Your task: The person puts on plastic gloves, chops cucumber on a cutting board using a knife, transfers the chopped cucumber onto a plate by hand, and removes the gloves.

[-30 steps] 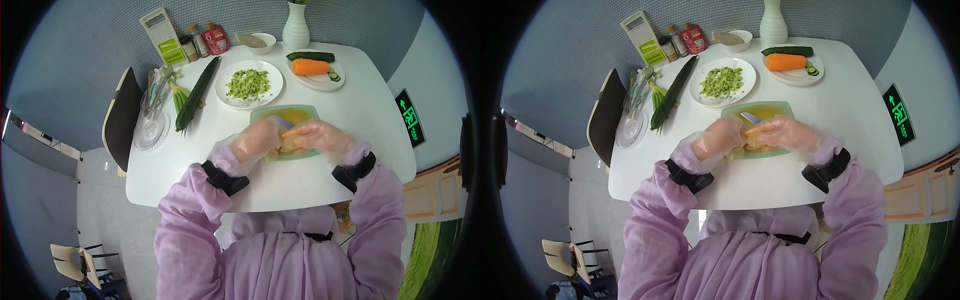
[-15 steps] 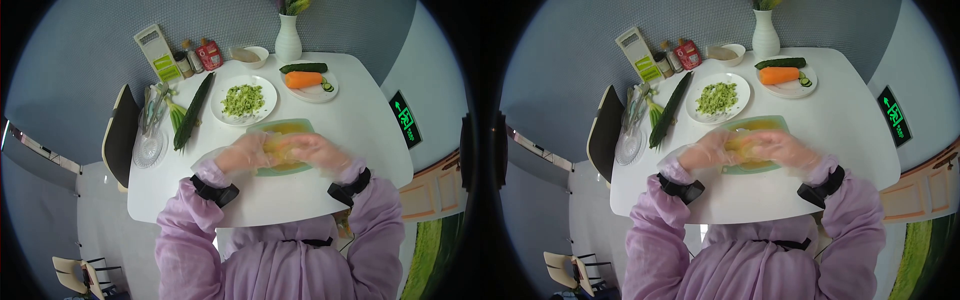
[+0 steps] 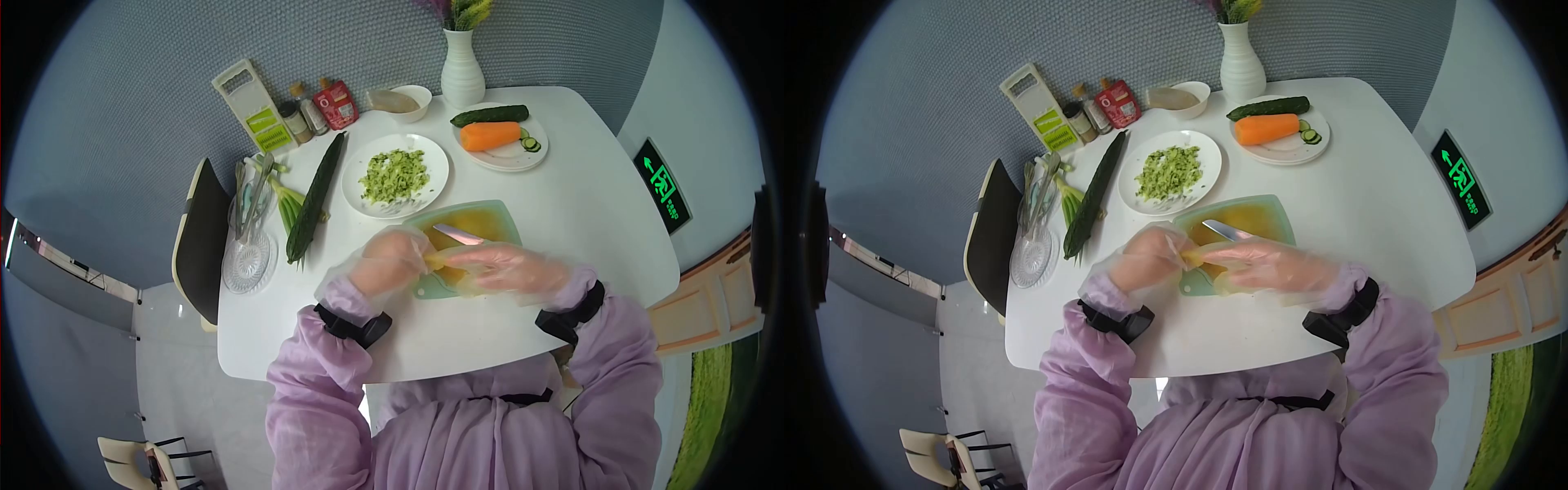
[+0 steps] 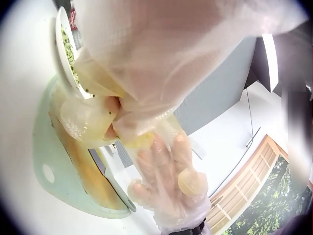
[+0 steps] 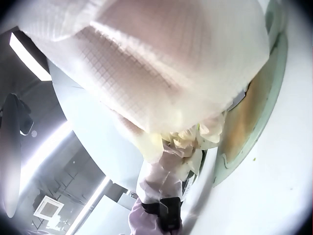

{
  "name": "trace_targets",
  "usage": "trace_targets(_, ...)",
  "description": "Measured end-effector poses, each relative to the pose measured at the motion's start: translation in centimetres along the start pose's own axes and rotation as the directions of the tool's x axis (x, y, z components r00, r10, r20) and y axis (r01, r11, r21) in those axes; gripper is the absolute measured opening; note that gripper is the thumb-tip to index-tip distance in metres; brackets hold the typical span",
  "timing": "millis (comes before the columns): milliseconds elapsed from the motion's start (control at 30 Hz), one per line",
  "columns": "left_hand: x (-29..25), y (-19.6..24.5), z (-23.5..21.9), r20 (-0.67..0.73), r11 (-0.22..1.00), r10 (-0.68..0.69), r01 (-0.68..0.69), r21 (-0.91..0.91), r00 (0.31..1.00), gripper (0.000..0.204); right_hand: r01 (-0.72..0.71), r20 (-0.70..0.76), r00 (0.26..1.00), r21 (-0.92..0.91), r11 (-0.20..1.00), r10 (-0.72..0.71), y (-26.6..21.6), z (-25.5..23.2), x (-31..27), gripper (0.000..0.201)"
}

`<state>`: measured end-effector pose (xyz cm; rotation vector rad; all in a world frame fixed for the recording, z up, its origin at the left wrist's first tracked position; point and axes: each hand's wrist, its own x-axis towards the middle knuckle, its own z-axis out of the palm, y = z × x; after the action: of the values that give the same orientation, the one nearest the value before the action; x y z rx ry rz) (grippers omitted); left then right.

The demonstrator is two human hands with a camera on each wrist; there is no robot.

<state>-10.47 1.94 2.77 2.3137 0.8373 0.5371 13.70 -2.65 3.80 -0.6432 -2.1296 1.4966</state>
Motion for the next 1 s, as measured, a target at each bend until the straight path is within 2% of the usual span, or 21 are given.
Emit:
trace_targets(100, 0.0, -0.6, 0.1, -0.003, 0.993, 0.016, -0.016, -0.116, 1.000, 0.017, 0.023, 0.017, 1.000, -0.012, 1.000, -0.023, -1.3, -0.5, -0.7, 0.044)
trace_targets(167, -0.1, -0.5, 0.1, -0.002, 0.970, -0.047, 0.045, -0.240, 0.999, 0.014, 0.009, -0.046, 0.999, 0.045, 0.999, -0.007, -1.7, -0.6, -1.3, 0.042)
trace_targets(200, 0.1, -0.3, 0.0, 0.002, 0.968, -0.049, 0.048, -0.244, 0.999, 0.014, 0.005, -0.047, 0.999, 0.049, 0.999, -0.003, -1.9, -0.5, -1.5, 0.042)
trace_targets(267, 0.7, 2.0, -0.9, 0.183, 0.905, -0.255, 0.301, -0.299, 0.949, 0.019, -0.030, -0.196, 0.980, -0.051, 0.998, 0.019, -2.1, -0.2, -1.6, 0.038)
trace_targets(300, 0.8, 3.0, -1.2, 0.185, 0.905, -0.256, 0.302, -0.301, 0.949, 0.019, -0.032, -0.196, 0.980, -0.049, 0.998, 0.021, -1.8, -0.1, -1.4, 0.038)
trace_targets(367, 1.0, 4.4, -1.6, 0.148, 0.859, 0.013, 0.064, -0.509, 0.989, 0.032, 0.095, -0.269, 0.960, 0.053, 0.994, -0.077, -1.0, -0.2, -0.7, 0.033)
trace_targets(400, 1.0, 4.4, -1.5, 0.147, 0.858, 0.010, 0.066, -0.509, 0.989, 0.032, 0.095, -0.266, 0.961, 0.055, 0.994, -0.077, -1.3, -0.4, -0.5, 0.033)
trace_targets(433, 1.1, 4.3, -1.3, 0.125, 0.864, -0.006, 0.068, -0.499, 0.992, 0.033, 0.104, -0.244, 0.953, -0.287, 0.952, -0.177, -2.0, -0.6, -0.3, 0.032)
trace_targets(467, 1.1, 4.1, -1.1, 0.103, 0.870, -0.022, 0.070, -0.488, 0.994, 0.035, 0.105, -0.189, 0.945, -0.594, 0.797, -0.266, -2.5, -0.6, -0.1, 0.031)
trace_targets(500, 1.2, 3.8, -0.7, 0.100, 0.870, -0.026, 0.071, -0.488, 0.995, 0.035, 0.109, -0.185, 0.946, -0.593, 0.798, -0.267, -2.3, -0.2, 0.1, 0.031)
trace_targets(533, 1.4, 3.3, -0.3, 0.118, 0.865, -0.101, 0.145, -0.481, 0.988, 0.034, 0.143, -0.320, 0.941, 0.082, 0.986, -0.110, -1.9, 0.3, 0.3, 0.031)
trace_targets(567, 1.4, 3.0, 0.0, 0.136, 0.854, -0.173, 0.218, -0.473, 0.975, 0.033, 0.168, -0.317, 0.943, 0.713, 0.681, 0.098, -1.7, 0.6, 0.4, 0.030)
trace_targets(700, 1.3, 2.6, 0.2, 0.111, 0.869, -0.243, 0.267, -0.416, 0.964, 0.032, 0.169, -0.284, 0.958, 0.667, 0.725, 0.039, -1.9, 0.4, 0.5, 0.033)
trace_targets(733, 1.3, 2.9, -0.2, 0.128, 0.866, -0.311, 0.336, -0.370, 0.942, 0.028, 0.125, -0.300, 0.954, 0.415, 0.901, 0.005, -2.4, 0.3, 0.3, 0.036)
trace_targets(767, 1.1, 2.9, -0.5, 0.139, 0.857, -0.378, 0.403, -0.321, 0.915, 0.025, 0.073, -0.303, 0.953, 0.121, 0.990, -0.033, -2.6, 0.3, 0.2, 0.039)
trace_targets(800, 1.0, 2.4, -0.7, 0.138, 0.856, -0.380, 0.404, -0.323, 0.915, 0.025, 0.072, -0.300, 0.953, 0.122, 0.990, -0.032, -2.4, 0.2, 0.1, 0.039)
trace_targets(833, 0.8, 1.7, -0.9, 0.081, 0.880, -0.376, 0.383, -0.281, 0.923, 0.024, 0.118, -0.293, 0.955, 0.501, 0.857, 0.040, -2.1, 0.2, -0.1, 0.039)
trace_targets(867, 0.6, 1.3, -1.1, 0.025, 0.901, -0.369, 0.364, -0.236, 0.929, 0.024, 0.152, -0.260, 0.960, 0.798, 0.583, 0.105, -1.9, 0.1, -0.3, 0.040)
trace_targets(900, 0.4, 1.0, -1.2, 0.024, 0.901, -0.369, 0.364, -0.237, 0.929, 0.024, 0.151, -0.259, 0.960, 0.798, 0.584, 0.106, -1.9, 0.0, -0.4, 0.040)
trace_targets(967, 0.1, 1.0, -1.6, 0.054, 0.865, -0.398, 0.394, -0.310, 0.916, 0.024, 0.114, -0.313, 0.939, 0.678, 0.726, 0.145, -2.1, -0.2, -0.6, 0.041)
trace_targets(1000, 0.1, 1.1, -2.0, 0.053, 0.866, -0.397, 0.393, -0.310, 0.916, 0.024, 0.114, -0.313, 0.939, 0.678, 0.726, 0.145, -2.3, -0.2, -0.6, 0.041)
